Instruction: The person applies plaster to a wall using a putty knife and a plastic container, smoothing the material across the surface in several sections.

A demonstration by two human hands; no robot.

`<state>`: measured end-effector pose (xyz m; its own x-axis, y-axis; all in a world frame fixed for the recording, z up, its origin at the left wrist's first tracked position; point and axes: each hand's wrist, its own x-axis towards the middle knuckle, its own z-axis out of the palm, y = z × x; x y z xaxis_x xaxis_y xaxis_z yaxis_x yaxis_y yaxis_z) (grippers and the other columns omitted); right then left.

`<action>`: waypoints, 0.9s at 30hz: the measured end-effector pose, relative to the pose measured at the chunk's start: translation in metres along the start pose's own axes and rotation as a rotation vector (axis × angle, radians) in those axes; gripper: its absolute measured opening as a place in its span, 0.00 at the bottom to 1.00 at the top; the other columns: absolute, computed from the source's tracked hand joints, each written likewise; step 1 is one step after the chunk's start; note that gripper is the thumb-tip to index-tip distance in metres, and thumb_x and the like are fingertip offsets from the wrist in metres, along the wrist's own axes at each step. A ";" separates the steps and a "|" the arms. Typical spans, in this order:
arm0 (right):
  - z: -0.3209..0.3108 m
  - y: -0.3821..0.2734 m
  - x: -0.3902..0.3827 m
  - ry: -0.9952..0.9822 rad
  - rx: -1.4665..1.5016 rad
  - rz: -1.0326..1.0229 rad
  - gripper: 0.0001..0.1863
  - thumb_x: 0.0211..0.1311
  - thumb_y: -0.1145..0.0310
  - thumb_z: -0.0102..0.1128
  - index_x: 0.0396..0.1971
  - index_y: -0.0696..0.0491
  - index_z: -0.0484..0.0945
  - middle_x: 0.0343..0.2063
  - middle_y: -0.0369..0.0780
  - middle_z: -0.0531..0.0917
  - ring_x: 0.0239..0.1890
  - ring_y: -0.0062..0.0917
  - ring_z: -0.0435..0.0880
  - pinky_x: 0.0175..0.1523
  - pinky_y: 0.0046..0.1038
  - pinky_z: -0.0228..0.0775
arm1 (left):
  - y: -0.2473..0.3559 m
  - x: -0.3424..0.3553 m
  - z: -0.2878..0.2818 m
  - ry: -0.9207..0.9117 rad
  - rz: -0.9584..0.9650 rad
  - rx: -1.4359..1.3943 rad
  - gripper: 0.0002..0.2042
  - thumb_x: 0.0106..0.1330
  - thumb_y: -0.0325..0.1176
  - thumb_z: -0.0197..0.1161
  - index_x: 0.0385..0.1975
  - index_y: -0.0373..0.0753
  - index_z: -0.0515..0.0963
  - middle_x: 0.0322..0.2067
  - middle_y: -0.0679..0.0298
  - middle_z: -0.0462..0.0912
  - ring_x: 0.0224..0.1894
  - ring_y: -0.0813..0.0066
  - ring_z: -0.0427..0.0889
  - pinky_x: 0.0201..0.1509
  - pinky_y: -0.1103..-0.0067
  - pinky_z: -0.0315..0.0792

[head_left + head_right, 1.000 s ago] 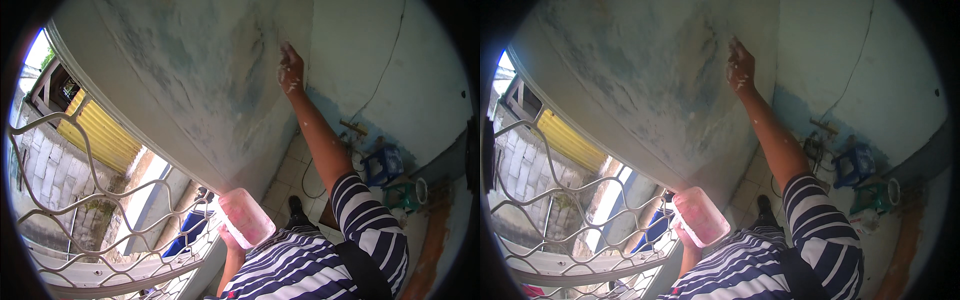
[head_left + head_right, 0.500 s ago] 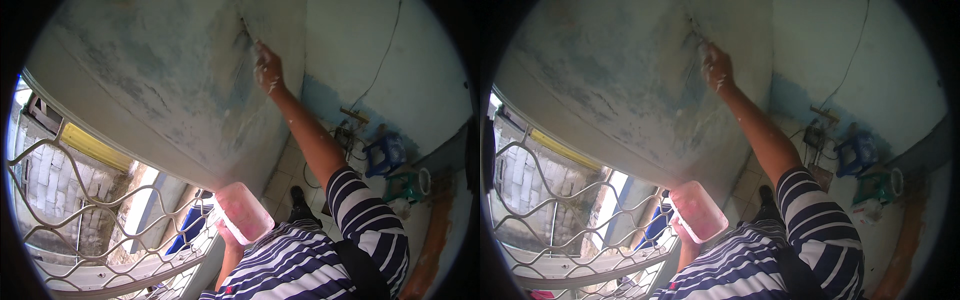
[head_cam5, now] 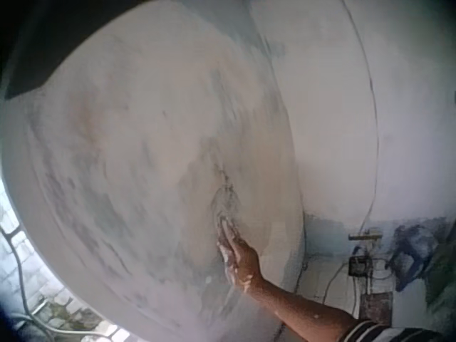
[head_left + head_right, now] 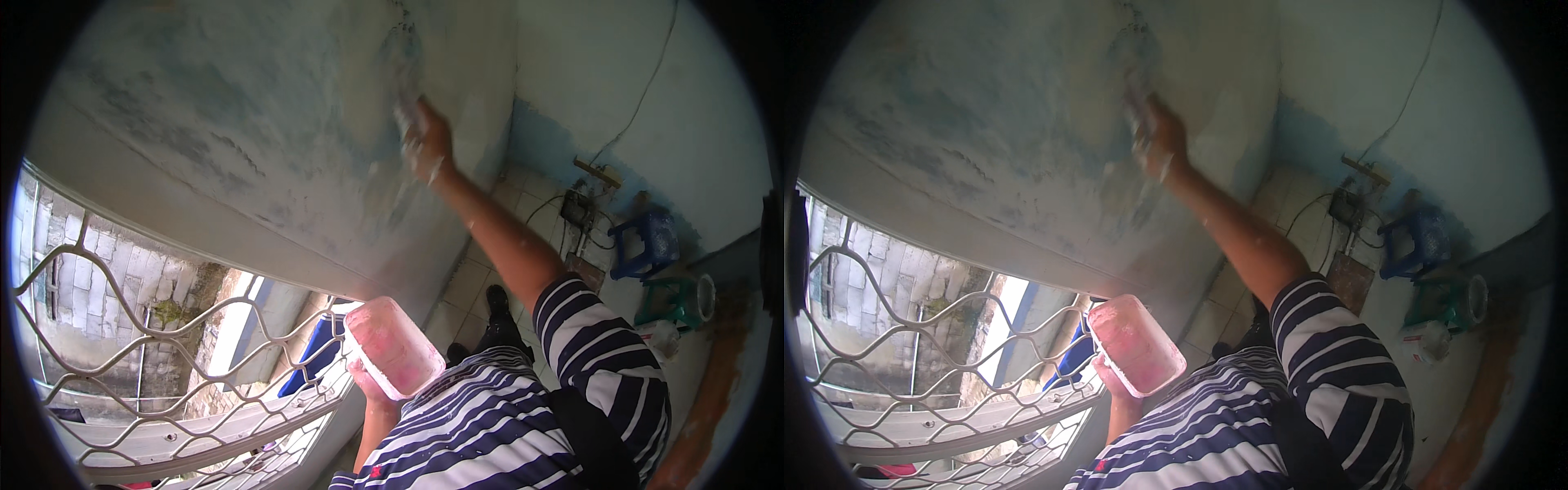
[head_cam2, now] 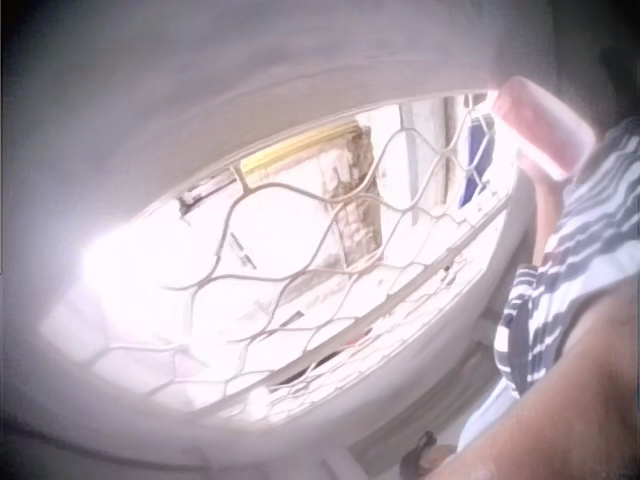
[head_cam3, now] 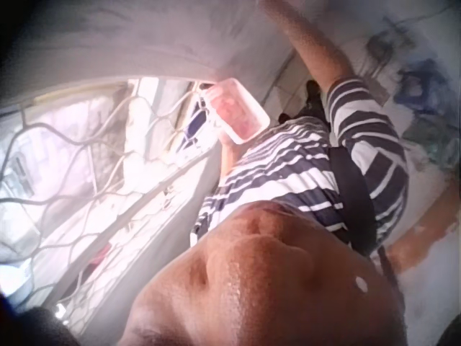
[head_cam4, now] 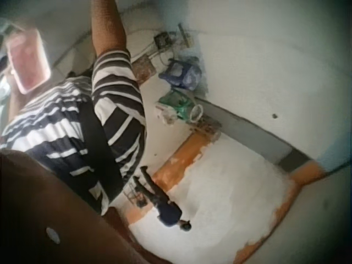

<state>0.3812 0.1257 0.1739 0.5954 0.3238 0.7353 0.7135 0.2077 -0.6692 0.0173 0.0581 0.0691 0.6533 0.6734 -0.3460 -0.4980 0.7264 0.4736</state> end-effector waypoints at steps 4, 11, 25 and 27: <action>0.014 -0.094 -0.167 -0.450 0.174 -0.171 0.45 0.42 0.84 0.58 0.67 0.44 0.62 0.65 0.47 0.65 0.52 0.43 0.75 0.57 0.39 0.69 | 0.002 -0.007 0.003 -0.117 -0.011 -0.001 0.33 0.63 0.55 0.36 0.62 0.40 0.66 0.56 0.57 0.74 0.57 0.55 0.73 0.61 0.59 0.68; -0.044 -0.005 0.018 0.091 0.422 0.224 0.11 0.71 0.68 0.46 0.45 0.56 0.74 0.31 0.29 0.73 0.27 0.12 0.67 0.31 0.14 0.64 | 0.001 -0.011 -0.032 0.088 -0.004 -0.015 0.34 0.64 0.57 0.34 0.62 0.40 0.66 0.56 0.57 0.74 0.57 0.53 0.73 0.61 0.57 0.67; -0.042 0.014 -0.012 0.070 0.178 0.268 0.22 0.67 0.80 0.40 0.60 0.61 0.66 0.48 0.43 0.79 0.48 0.23 0.76 0.55 0.24 0.67 | 0.009 -0.022 0.000 -0.058 0.054 -0.098 0.31 0.66 0.55 0.37 0.61 0.40 0.67 0.55 0.58 0.75 0.56 0.55 0.75 0.60 0.58 0.70; -0.013 0.030 -0.037 -0.069 0.290 0.452 0.26 0.63 0.82 0.43 0.63 0.56 0.65 0.49 0.45 0.78 0.50 0.26 0.77 0.56 0.26 0.67 | 0.010 -0.019 0.000 -0.118 0.024 -0.068 0.29 0.67 0.53 0.36 0.58 0.39 0.69 0.53 0.59 0.76 0.54 0.57 0.76 0.58 0.60 0.72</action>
<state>0.3858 0.1079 0.1279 0.7865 0.4981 0.3650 0.2550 0.2764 -0.9266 -0.0001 0.0530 0.0806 0.7013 0.6727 -0.2359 -0.5490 0.7207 0.4233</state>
